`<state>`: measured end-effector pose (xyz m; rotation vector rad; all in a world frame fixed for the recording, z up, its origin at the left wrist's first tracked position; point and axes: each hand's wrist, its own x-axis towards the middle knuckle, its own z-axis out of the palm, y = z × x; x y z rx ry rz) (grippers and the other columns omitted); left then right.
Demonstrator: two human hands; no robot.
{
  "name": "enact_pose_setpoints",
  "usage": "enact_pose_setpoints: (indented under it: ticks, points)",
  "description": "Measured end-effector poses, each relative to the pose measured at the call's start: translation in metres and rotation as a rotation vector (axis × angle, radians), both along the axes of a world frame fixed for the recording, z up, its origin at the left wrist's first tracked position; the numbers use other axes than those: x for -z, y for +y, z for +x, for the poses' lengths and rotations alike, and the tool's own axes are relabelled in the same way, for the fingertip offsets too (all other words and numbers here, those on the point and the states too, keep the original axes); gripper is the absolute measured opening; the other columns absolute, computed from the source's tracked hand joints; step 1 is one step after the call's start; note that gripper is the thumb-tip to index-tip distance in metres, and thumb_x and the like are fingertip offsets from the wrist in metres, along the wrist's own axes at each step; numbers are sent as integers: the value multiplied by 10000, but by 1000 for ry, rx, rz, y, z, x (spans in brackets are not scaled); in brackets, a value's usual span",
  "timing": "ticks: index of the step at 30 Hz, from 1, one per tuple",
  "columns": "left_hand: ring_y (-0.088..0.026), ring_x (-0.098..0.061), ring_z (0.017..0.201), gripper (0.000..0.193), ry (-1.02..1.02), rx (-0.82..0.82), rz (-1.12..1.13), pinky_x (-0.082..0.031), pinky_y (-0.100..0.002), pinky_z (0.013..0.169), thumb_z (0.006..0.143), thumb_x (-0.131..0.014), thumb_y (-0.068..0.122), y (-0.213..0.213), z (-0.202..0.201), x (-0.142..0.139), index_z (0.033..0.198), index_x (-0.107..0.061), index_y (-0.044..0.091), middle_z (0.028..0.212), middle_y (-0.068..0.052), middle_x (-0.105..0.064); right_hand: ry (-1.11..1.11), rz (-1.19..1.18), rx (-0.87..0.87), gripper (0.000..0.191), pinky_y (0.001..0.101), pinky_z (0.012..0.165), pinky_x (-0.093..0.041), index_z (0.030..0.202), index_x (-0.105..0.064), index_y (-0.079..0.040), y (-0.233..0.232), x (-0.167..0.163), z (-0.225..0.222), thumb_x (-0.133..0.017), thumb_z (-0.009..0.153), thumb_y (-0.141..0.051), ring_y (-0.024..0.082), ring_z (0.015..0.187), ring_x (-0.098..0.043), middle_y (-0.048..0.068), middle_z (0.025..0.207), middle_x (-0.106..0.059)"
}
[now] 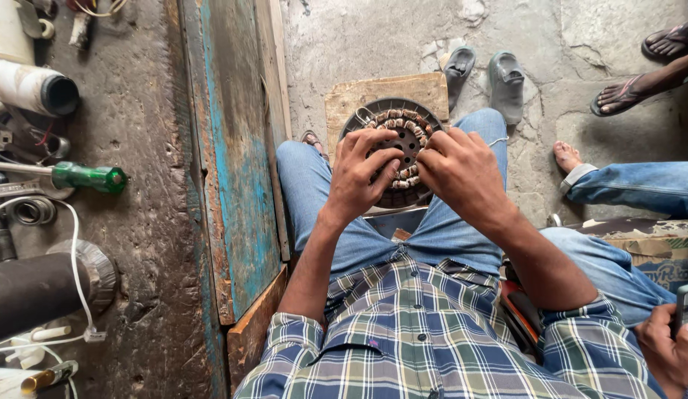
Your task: The person winds a thin wire around the slots of a circular motor stator held in their lap. They repeatedly thread the wire through the slots and pull it tight to secure the winding.
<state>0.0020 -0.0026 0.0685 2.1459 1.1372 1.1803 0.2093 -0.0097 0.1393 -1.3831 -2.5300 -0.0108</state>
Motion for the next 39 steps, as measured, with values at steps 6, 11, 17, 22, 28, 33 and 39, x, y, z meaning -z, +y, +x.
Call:
enact_pose_setpoints:
  ticks: [6,11,17,22,28,33,39]
  points:
    - [-256,-541,1290,140,-15,-11,6,-408,-447,1121,959,-728,203,-1,1,1,1078,-752,132,1332,-1,-630,-61,-15,119,135,390,721,-491,905,-676,-46,2,23,4,-710,906,-177,222,812,-598,84,878,-601]
    - [-259,-540,1290,124,-31,-23,1,-409,-445,1125,962,-724,206,-3,1,5,1055,-756,131,1323,3,-633,346,-49,256,115,387,785,-504,1020,-670,-35,1,23,23,-692,1024,-148,205,858,-604,84,1008,-636]
    - [-253,-535,1299,120,-19,-33,-6,-408,-448,1145,973,-722,213,-4,3,8,1059,-759,138,1327,5,-633,178,16,-33,233,383,780,-505,1088,-762,-102,1,11,22,-787,890,-224,227,913,-606,56,1023,-667]
    - [-242,-536,1290,126,-14,-36,-12,-411,-438,1123,964,-728,222,-5,3,8,1055,-763,142,1325,15,-637,58,48,-22,183,364,727,-486,1062,-786,-134,-5,8,10,-769,885,-180,196,859,-590,11,991,-673]
    - [-240,-539,1285,120,-11,-36,-6,-414,-438,1117,962,-728,210,-3,2,6,1055,-762,142,1320,16,-638,107,-72,32,99,398,765,-500,999,-706,-58,-9,14,5,-730,912,-98,235,906,-614,61,987,-626]
    - [-237,-543,1286,114,-15,-41,-6,-417,-445,1120,959,-731,207,-3,3,5,1051,-761,145,1315,16,-641,423,-221,54,121,434,910,-492,1027,-618,-8,-12,28,9,-678,932,-54,328,1071,-596,135,1090,-583]
    - [-229,-538,1257,136,24,-67,3,-324,-557,1168,916,-771,242,-3,8,1,1034,-767,176,1275,40,-643,652,-248,143,93,414,975,-459,1042,-600,-17,-19,52,10,-656,987,-67,329,1096,-562,148,1116,-562]
